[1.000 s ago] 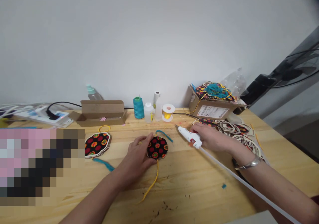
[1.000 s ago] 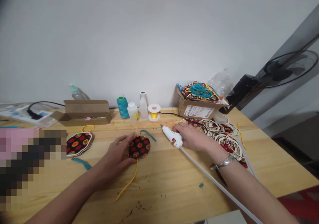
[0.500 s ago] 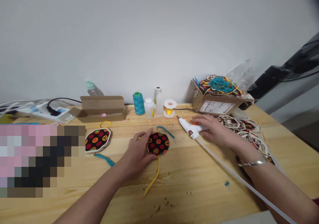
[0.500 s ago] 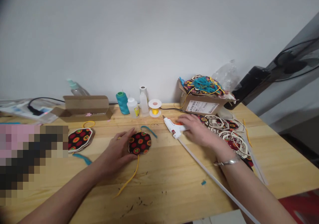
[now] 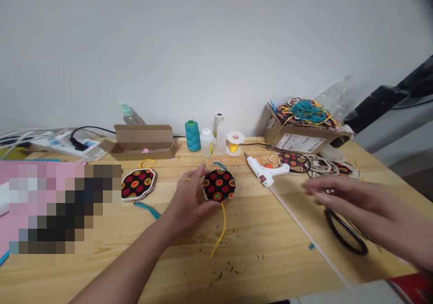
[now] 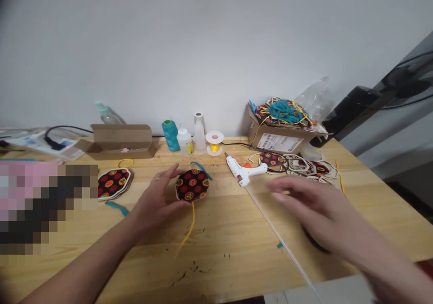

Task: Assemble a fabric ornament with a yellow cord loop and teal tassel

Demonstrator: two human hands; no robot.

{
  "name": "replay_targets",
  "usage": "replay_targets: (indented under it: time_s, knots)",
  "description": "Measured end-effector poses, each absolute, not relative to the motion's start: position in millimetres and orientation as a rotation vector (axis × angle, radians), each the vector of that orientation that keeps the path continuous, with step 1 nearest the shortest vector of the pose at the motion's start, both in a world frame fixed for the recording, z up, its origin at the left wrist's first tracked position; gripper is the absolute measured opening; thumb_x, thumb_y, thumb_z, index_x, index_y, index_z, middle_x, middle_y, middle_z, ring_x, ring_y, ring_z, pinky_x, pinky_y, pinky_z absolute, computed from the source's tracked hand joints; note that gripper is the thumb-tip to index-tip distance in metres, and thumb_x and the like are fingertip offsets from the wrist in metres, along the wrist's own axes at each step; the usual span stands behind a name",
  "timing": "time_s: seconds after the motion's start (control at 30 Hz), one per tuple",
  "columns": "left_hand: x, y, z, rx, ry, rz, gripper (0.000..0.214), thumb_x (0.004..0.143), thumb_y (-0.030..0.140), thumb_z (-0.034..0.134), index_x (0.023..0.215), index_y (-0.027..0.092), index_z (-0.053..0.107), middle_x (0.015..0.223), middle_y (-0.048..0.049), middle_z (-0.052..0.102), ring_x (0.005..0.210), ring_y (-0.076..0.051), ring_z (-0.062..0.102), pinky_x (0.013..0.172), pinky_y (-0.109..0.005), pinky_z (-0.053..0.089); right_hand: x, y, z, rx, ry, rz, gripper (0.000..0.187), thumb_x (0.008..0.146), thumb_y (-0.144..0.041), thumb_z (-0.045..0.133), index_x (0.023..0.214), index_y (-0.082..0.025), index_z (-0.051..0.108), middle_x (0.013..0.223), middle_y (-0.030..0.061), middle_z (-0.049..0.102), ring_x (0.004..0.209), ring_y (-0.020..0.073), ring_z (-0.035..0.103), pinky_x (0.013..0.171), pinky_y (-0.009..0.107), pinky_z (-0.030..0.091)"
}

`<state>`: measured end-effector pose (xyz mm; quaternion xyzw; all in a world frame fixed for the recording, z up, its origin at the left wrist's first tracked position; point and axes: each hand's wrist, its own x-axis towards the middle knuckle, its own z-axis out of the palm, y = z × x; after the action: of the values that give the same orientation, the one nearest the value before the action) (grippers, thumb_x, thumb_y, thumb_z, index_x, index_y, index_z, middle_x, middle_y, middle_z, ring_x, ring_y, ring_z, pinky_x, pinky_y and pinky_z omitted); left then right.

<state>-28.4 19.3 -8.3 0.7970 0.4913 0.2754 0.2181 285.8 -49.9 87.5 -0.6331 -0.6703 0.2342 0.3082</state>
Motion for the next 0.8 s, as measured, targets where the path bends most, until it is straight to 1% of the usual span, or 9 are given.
replay_targets:
  time_s: [0.07,0.1,0.2,0.3,0.43,0.57,0.63,0.7,0.8]
  knots:
    - [-29,19,-3,2.253,1.345,0.836,0.082,0.069,0.035,0.066,0.136,0.021,0.021,0.125,-0.0097,0.05,0.116,-0.026,0.04,0.098,-0.045,0.031,232,-30,79,-1.604,-1.592,1.13,0.033,0.077,-0.042,0.056,0.102,-0.022,0.064,0.102,0.0084,0.065,0.087,0.0206,0.062,0.071,0.031,0.052]
    - [-29,19,0,2.272,1.341,0.87,0.083,0.069,0.035,0.067,0.136,0.022,0.02,0.124,-0.0099,0.05,0.115,-0.026,0.04,0.097,-0.045,0.032,209,-21,73,-1.567,-1.477,1.294,0.037,0.076,-0.04,0.058,0.105,-0.019,0.062,0.103,0.0099,0.065,0.086,0.0201,0.062,0.069,0.031,0.052]
    - [-32,17,10,2.309,1.361,0.93,0.084,0.068,0.036,0.068,0.136,0.023,0.021,0.123,-0.0097,0.051,0.114,-0.027,0.041,0.095,-0.045,0.034,162,-3,55,-1.454,-1.244,1.64,0.037,0.075,-0.04,0.059,0.101,-0.014,0.063,0.1,0.0122,0.063,0.081,0.0189,0.06,0.061,0.029,0.051]
    - [-36,15,19,2.354,1.355,0.935,0.082,0.069,0.036,0.067,0.136,0.024,0.022,0.123,-0.0095,0.052,0.116,-0.027,0.039,0.097,-0.047,0.031,141,0,42,-1.359,-1.027,1.739,0.032,0.073,-0.04,0.06,0.09,-0.013,0.063,0.089,0.0103,0.065,0.074,0.0167,0.059,0.055,0.026,0.047]
    - [-37,11,25,2.296,1.36,0.857,0.082,0.066,0.036,0.069,0.135,0.02,0.026,0.129,-0.0114,0.048,0.121,-0.028,0.036,0.1,-0.048,0.028,131,1,30,-1.286,-0.856,1.715,0.026,0.069,-0.036,0.063,0.079,-0.012,0.062,0.071,0.0059,0.065,0.056,0.0116,0.055,0.047,0.021,0.041]
    - [-31,13,29,1.798,1.381,0.893,0.093,0.059,0.042,0.073,0.135,0.015,0.027,0.136,-0.0167,0.04,0.122,-0.031,0.039,0.098,-0.048,0.032,129,5,18,-1.225,-0.735,1.704,0.026,0.064,-0.034,0.068,0.076,-0.013,0.06,0.062,0.0023,0.063,0.046,0.0078,0.049,0.045,0.02,0.038]
    - [-27,15,29,1.401,1.243,0.938,0.074,0.068,0.04,0.066,0.131,0.016,0.036,0.127,-0.0146,0.051,0.112,-0.027,0.051,0.093,-0.044,0.04,128,6,14,-1.193,-0.708,1.706,0.028,0.062,-0.035,0.069,0.077,-0.013,0.06,0.064,0.0023,0.064,0.046,0.0079,0.049,0.044,0.02,0.036]
    - [-24,19,26,1.117,1.034,0.866,0.049,0.071,0.034,0.064,0.115,0.015,0.054,0.109,-0.0108,0.065,0.097,-0.023,0.061,0.086,-0.038,0.046,128,6,11,-1.168,-0.716,1.714,0.029,0.062,-0.036,0.07,0.077,-0.013,0.06,0.066,0.0031,0.064,0.048,0.0083,0.05,0.043,0.019,0.035]
    - [-24,22,14,0.88,0.976,0.872,0.024,0.066,0.024,0.069,0.088,0.014,0.068,0.081,-0.0049,0.072,0.072,-0.018,0.066,0.071,-0.03,0.052,132,5,8,-1.219,-0.829,1.691,0.031,0.064,-0.041,0.067,0.075,-0.013,0.059,0.067,0.0031,0.063,0.05,0.0094,0.051,0.044,0.02,0.035]
